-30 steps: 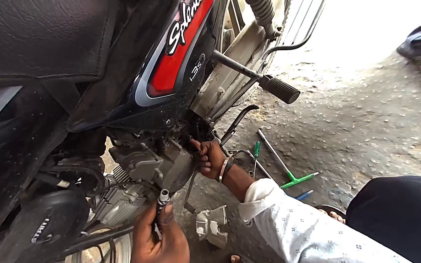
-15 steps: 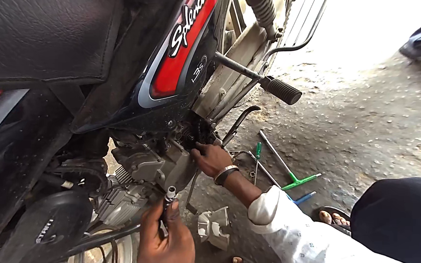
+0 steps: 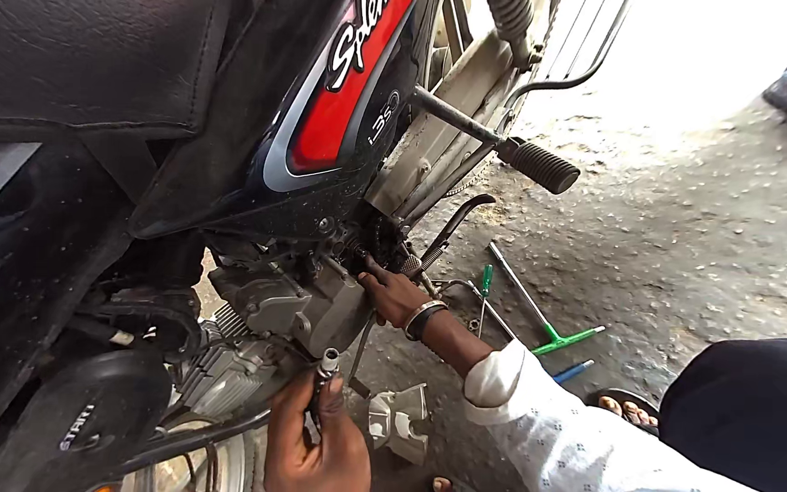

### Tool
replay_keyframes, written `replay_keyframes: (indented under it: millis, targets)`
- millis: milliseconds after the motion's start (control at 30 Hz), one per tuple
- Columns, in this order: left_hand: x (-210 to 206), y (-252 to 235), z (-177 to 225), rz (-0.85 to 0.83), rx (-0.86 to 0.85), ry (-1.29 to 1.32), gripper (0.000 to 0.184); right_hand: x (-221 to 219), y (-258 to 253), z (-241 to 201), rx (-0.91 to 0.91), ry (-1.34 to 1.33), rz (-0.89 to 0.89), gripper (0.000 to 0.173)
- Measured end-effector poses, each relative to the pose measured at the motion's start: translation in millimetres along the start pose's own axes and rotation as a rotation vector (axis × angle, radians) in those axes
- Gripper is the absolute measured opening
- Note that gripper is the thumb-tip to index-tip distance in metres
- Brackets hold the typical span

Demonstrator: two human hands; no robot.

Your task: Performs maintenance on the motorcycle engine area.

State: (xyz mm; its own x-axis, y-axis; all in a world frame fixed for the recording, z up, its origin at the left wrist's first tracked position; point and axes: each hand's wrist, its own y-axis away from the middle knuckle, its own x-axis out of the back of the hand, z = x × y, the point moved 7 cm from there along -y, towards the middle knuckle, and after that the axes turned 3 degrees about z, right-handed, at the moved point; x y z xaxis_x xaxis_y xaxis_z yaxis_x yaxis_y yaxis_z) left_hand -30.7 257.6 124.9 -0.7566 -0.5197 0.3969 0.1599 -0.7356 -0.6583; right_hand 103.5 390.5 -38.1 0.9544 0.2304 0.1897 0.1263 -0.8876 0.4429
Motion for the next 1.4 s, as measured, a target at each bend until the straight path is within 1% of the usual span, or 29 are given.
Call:
replay_keyframes:
  millis: [167,467,700,800,867,967,1100,1200,1400]
  targets:
    - [-3.1,1.0,0.5,-0.018,0.004,0.026,0.015,0.3,0.9,-1.4,0.066,0.031,-0.011,0.060]
    - [-3.5,2.8,2.5,-0.022,-0.003,0.013,0.017,4.4,-0.6,-4.8,0.087,0.088,0.012,0.060]
    - [-5.3,2.3,2.6,-0.030,-0.004,0.004,0.018,12.4,-2.5,-19.6,0.080,-0.179,0.027,0.053]
    - [-5.2,1.8,3.6,-0.032,-0.002,0.015,0.018,10.4,-5.7,-18.4,0.068,-0.384,0.018,0.048]
    - [-4.7,1.5,5.1,-0.032,-0.004,0.020,0.018,9.7,-3.4,-16.2,0.040,-0.521,0.004,0.048]
    - [-3.3,2.4,4.7,-0.033,0.003,0.017,0.019,11.8,4.0,-11.1,-0.007,-0.616,0.049,0.047]
    - [-4.8,1.8,2.6,-0.025,0.004,0.016,0.019,11.4,2.6,-6.9,-0.001,-0.582,0.071,0.042]
    - [-4.9,1.3,3.7,-0.029,0.002,0.022,0.019,8.5,-7.8,-6.8,0.003,-0.541,0.079,0.043]
    - [-3.8,0.3,1.8,-0.018,0.000,0.024,0.019,13.0,-16.0,-25.2,0.025,-0.448,0.070,0.031]
